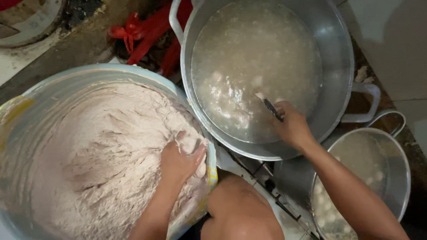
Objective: The person scoops portions of dough from a large basin using a hand scoop, forms each portion into a ball, and drops it into a pot of boiling water, repeating the cycle continuously. A tray of already formed balls and pots of cooking balls are visible nearby.
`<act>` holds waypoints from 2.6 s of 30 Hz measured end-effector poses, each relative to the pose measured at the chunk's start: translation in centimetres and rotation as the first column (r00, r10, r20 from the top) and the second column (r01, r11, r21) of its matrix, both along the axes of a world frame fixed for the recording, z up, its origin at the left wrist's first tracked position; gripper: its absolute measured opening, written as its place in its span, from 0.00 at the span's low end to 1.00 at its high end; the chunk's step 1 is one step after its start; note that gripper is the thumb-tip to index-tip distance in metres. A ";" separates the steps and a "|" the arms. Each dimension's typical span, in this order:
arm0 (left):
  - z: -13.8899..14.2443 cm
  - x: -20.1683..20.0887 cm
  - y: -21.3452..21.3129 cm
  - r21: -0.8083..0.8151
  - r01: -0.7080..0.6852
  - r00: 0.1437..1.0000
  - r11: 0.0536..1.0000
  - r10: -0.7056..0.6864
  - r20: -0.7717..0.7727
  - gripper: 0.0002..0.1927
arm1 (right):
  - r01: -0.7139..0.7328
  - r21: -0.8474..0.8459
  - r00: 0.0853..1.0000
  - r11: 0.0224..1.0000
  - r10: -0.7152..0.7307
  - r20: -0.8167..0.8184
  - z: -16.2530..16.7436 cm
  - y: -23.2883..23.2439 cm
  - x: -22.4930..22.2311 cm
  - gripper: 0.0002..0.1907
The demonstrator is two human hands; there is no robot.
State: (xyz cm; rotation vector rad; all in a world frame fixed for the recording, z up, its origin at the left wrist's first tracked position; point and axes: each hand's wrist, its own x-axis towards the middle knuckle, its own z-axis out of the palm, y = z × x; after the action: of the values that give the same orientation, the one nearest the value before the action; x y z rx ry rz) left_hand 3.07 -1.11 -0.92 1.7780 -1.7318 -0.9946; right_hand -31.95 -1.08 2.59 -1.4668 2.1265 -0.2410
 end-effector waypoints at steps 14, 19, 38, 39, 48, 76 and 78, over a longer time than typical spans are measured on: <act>-0.5 -2.4 1.1 -0.285 0.051 0.982 0.957 -0.099 -0.159 0.15 | 0.169 0.252 0.836 0.953 -0.274 0.475 7.0 2.6 5.4 0.21; 1.2 -3.3 0.8 -0.146 -0.056 0.957 0.988 0.011 -0.290 0.13 | -0.097 0.292 0.828 0.951 -0.086 0.554 8.6 4.1 11.5 0.24; 0.4 -2.7 1.1 -0.177 -0.075 0.974 0.981 0.035 -0.222 0.14 | 0.014 0.107 0.999 0.994 -0.019 0.045 6.6 4.4 3.4 0.23; 0.2 -2.8 1.1 -0.184 -0.070 0.981 0.980 0.034 -0.192 0.14 | 0.075 0.165 0.997 0.984 -0.078 0.016 6.7 4.1 3.5 0.23; 0.5 -3.8 1.8 -0.080 -0.076 0.924 0.994 0.040 -0.379 0.11 | -0.196 0.200 0.890 0.960 0.089 0.447 8.3 4.7 11.4 0.25; -0.1 -3.7 1.6 -0.041 -0.093 0.914 0.995 0.069 -0.401 0.14 | -0.058 0.413 0.882 0.909 -0.147 0.448 7.7 4.3 10.2 0.29; 0.3 -3.7 1.5 -0.011 -0.082 0.899 0.997 0.069 -0.433 0.13 | -0.182 0.299 0.873 0.937 0.014 0.488 8.1 4.5 11.8 0.27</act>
State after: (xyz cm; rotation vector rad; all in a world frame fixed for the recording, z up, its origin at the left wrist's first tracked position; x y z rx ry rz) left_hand -0.64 0.43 -0.59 1.4526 -1.3802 -1.2143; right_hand -20.13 3.44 10.69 -1.1624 1.5912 -0.1693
